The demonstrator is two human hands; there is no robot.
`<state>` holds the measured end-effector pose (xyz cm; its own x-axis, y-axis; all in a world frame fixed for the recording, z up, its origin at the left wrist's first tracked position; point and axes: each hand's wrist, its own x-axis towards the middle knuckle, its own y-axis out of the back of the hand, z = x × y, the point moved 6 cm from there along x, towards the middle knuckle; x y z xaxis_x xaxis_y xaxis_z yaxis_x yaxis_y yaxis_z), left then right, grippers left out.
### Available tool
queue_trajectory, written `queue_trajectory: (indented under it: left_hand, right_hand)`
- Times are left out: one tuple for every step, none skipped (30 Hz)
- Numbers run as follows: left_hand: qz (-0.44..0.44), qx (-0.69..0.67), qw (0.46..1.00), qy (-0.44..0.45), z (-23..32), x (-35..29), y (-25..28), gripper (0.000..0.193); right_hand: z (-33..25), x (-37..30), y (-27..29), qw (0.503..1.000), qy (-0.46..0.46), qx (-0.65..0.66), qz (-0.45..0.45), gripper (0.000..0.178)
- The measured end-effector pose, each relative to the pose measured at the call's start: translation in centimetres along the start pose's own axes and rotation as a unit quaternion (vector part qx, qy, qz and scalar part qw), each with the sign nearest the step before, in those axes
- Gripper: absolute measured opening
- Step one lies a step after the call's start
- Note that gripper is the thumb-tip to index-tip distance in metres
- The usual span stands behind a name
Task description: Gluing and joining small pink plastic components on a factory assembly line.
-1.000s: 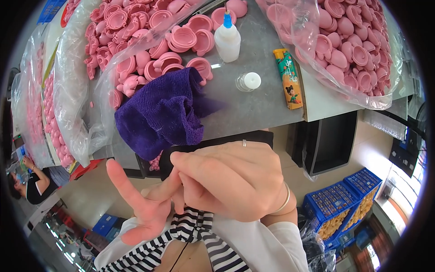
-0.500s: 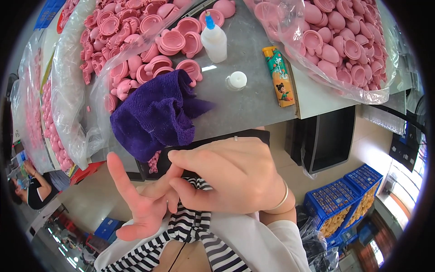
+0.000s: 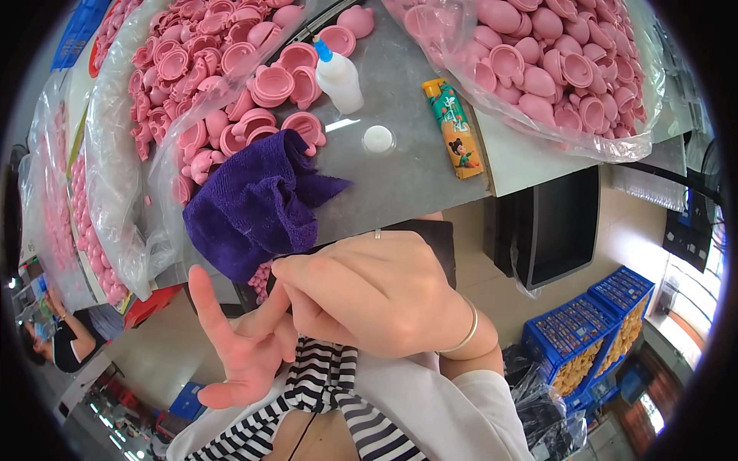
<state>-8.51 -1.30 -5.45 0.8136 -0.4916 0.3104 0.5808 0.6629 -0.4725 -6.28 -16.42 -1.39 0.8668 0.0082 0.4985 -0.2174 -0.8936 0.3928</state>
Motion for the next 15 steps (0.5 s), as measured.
queue_trajectory:
  left_hand:
    - [-0.003,-0.009,1.000,0.029,0.1,0.3,-0.2,0.111]
    - [-0.006,-0.017,0.998,0.058,0.0,0.5,-0.3,0.105]
    - [-0.006,-0.018,0.998,0.059,-0.1,0.7,-0.2,0.105]
    - [-0.004,-0.079,0.996,0.046,-0.2,0.9,-0.2,0.104]
    - [-0.002,-0.141,0.990,0.033,-0.2,1.0,-0.2,0.104]
    - [-0.002,-0.141,0.989,0.034,-0.4,0.9,-0.2,0.104]
    - [-0.001,-0.141,0.990,0.030,-0.2,0.8,-0.2,0.105]
    - [0.001,-0.141,0.990,0.026,-0.1,0.6,-0.2,0.106]
    - [0.002,-0.138,0.990,0.026,-0.3,0.4,-0.1,0.106]
    - [-0.016,-0.013,1.000,-0.013,-0.4,0.1,0.0,0.109]
    - [-0.033,0.112,0.992,-0.052,-0.4,-0.2,-0.1,0.112]
    - [-0.065,0.148,0.984,-0.074,-0.5,-0.2,-0.1,0.112]
    - [-0.066,0.148,0.984,-0.073,-0.9,-0.5,0.0,0.112]
    - [-0.086,0.078,0.987,-0.113,-0.9,-1.1,-0.1,0.111]
    - [-0.104,0.008,0.983,-0.152,-0.7,-1.6,-0.2,0.113]
  right_hand:
    - [0.0,0.0,0.2,1.000,-0.001,-0.001,0.001,0.021]
    - [0.2,0.1,0.3,0.999,-0.022,0.034,-0.007,0.021]
    - [0.4,0.1,0.3,0.997,-0.044,0.069,-0.015,0.021]
    - [0.4,0.0,0.3,0.997,-0.045,0.069,-0.015,0.021]
    - [0.6,0.0,0.3,0.992,-0.058,0.107,-0.015,0.021]
    - [0.8,-0.1,0.3,0.987,-0.071,0.146,-0.015,0.021]
    - [0.5,0.0,0.1,0.986,-0.070,0.149,-0.015,0.021]
    - [0.1,0.2,0.0,0.990,-0.079,0.115,-0.002,0.021]
    - [-0.2,0.3,0.1,0.993,-0.089,0.081,0.011,0.021]
    - [-0.6,0.4,0.2,0.996,-0.081,0.038,0.005,0.022]
    - [-0.5,0.2,0.0,0.996,-0.082,0.038,0.006,0.022]
    - [-0.7,-0.1,-0.1,0.998,-0.053,-0.006,0.023,0.023]
    - [-1.0,-0.3,-0.1,0.998,-0.022,-0.049,0.039,0.023]
    - [-0.7,-0.3,-0.2,0.998,-0.023,-0.049,0.040,0.023]
    - [-0.5,-0.3,-0.2,0.999,-0.005,-0.025,0.038,0.023]
